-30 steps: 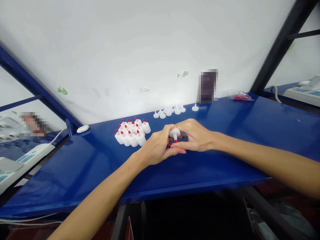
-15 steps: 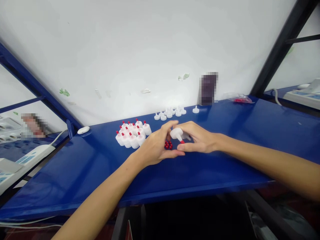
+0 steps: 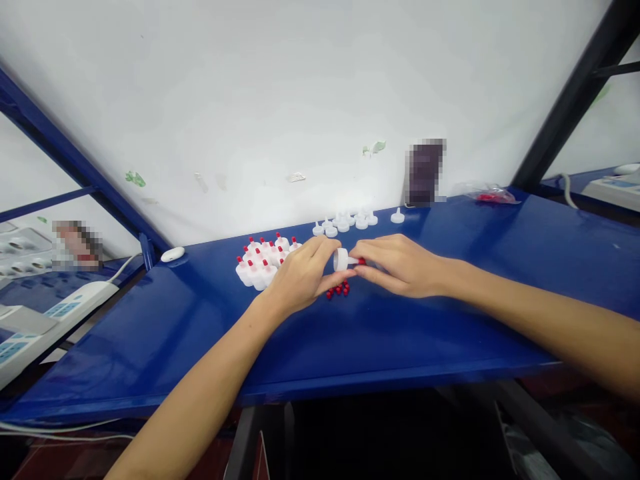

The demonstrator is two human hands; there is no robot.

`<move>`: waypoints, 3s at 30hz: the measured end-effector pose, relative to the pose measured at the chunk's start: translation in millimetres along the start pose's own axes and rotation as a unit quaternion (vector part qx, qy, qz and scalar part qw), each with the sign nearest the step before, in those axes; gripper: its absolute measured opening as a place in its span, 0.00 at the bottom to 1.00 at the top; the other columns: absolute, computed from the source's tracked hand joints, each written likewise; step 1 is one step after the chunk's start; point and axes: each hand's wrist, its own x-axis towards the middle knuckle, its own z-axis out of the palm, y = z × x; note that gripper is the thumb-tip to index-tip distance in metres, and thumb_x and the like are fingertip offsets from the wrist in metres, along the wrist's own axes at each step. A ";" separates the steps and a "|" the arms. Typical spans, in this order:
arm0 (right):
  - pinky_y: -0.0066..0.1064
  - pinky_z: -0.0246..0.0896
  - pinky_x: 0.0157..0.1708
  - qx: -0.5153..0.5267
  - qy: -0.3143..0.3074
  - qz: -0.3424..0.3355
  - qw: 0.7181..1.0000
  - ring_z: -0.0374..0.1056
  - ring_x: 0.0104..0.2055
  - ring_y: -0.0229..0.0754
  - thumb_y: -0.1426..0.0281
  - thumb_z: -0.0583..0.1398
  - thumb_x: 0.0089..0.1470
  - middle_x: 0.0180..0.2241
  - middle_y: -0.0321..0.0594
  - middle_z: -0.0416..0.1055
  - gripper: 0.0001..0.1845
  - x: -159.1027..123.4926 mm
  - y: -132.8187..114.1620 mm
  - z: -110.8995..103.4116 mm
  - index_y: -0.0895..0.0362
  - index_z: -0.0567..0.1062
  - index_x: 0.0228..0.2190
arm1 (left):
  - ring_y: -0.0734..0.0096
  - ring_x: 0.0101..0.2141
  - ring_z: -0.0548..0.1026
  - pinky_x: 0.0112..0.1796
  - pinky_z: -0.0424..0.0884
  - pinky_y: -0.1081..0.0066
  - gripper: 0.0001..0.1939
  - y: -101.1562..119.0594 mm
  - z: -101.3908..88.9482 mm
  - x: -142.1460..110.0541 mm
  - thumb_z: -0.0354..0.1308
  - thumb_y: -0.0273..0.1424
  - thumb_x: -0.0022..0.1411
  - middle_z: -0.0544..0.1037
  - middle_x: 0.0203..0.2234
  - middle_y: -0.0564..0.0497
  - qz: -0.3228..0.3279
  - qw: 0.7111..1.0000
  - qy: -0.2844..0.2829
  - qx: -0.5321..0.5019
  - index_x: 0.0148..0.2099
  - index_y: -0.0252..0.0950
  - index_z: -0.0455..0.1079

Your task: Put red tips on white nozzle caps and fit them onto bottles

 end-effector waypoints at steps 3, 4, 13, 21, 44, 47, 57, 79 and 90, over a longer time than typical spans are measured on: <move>0.33 0.56 0.34 -0.063 0.029 -0.019 0.997 0.64 0.31 0.40 0.62 0.46 0.70 0.33 0.42 0.72 0.18 -0.5 3.5 4.4 0.57 0.71 0.38 | 0.72 0.28 0.70 0.29 0.66 0.72 0.17 -1.0 -1.1 0.5 0.56 0.46 0.68 0.72 0.29 0.51 -0.005 0.999 0.012 -0.038 0.42 0.35 0.65; 0.33 0.56 0.34 -0.079 0.036 -0.026 0.996 0.65 0.32 0.40 0.62 0.46 0.70 0.34 0.42 0.73 0.19 -0.6 4.4 5.5 0.57 0.72 0.38 | 0.74 0.26 0.68 0.27 0.64 0.73 0.17 -0.9 -1.1 0.4 0.57 0.46 0.67 0.72 0.28 0.53 -0.006 0.999 0.014 -0.047 0.40 0.36 0.65; 0.33 0.50 0.32 -0.069 0.044 -0.078 0.994 0.56 0.26 0.39 0.61 0.42 0.72 0.28 0.38 0.69 0.24 0.4 -5.2 8.2 0.55 0.69 0.31 | 0.78 0.18 0.57 0.21 0.52 0.74 0.17 7.6 4.9 -4.3 0.50 0.41 0.67 0.61 0.17 0.60 -0.023 0.994 -0.012 -0.104 0.28 0.38 0.56; 0.30 0.53 0.30 0.145 0.017 0.046 0.988 0.57 0.25 0.36 0.59 0.47 0.70 0.24 0.33 0.64 0.23 3.9 -13.3 -1.7 0.55 0.65 0.26 | 0.72 0.25 0.65 0.26 0.60 0.71 0.21 7.4 -1.2 0.1 0.45 0.49 0.72 0.69 0.26 0.52 0.019 0.999 -0.010 0.037 0.36 0.37 0.60; 0.28 0.58 0.33 0.217 0.082 0.104 0.967 0.66 0.30 0.36 0.61 0.59 0.63 0.30 0.36 0.74 0.13 3.3 -5.1 6.2 0.57 0.77 0.35 | 0.69 0.31 0.74 0.32 0.68 0.69 0.14 -5.3 -3.1 -0.3 0.49 0.42 0.72 0.78 0.33 0.48 0.022 0.999 -0.015 0.023 0.43 0.35 0.64; 0.27 0.56 0.29 0.173 0.075 0.064 0.980 0.63 0.27 0.34 0.63 0.58 0.65 0.27 0.35 0.71 0.13 2.8 -5.2 5.9 0.57 0.76 0.32 | 0.68 0.32 0.74 0.32 0.68 0.68 0.15 -2.3 -4.7 -0.5 0.49 0.43 0.72 0.78 0.34 0.48 0.007 0.999 -0.036 0.008 0.44 0.35 0.64; 0.32 0.56 0.31 -0.142 0.123 -0.035 0.982 0.62 0.27 0.39 0.66 0.51 0.68 0.26 0.39 0.71 0.18 3.4 -6.3 7.0 0.58 0.73 0.30 | 0.58 0.58 0.68 0.56 0.66 0.58 0.21 7.7 6.9 -3.0 0.47 0.37 0.74 0.68 0.59 0.38 -0.086 0.973 0.000 -0.213 0.64 0.36 0.55; 0.30 0.45 0.27 -0.050 0.011 0.043 0.998 0.58 0.24 0.35 0.67 0.52 0.65 0.24 0.36 0.68 0.16 0.0 3.0 10.8 0.58 0.71 0.27 | 0.65 0.41 0.70 0.45 0.69 0.63 0.13 16.2 16.7 -2.6 0.45 0.35 0.74 0.72 0.42 0.45 -0.100 0.985 -0.014 -0.141 0.53 0.35 0.65; 0.29 0.51 0.29 0.150 -0.057 0.054 0.986 0.58 0.25 0.35 0.63 0.50 0.65 0.23 0.34 0.66 0.19 -8.8 30.8 12.0 0.57 0.69 0.26 | 0.70 0.31 0.73 0.26 0.68 0.70 0.14 122.5 14.8 -32.5 0.45 0.41 0.70 0.76 0.38 0.48 0.177 0.962 -0.057 -0.198 0.40 0.41 0.69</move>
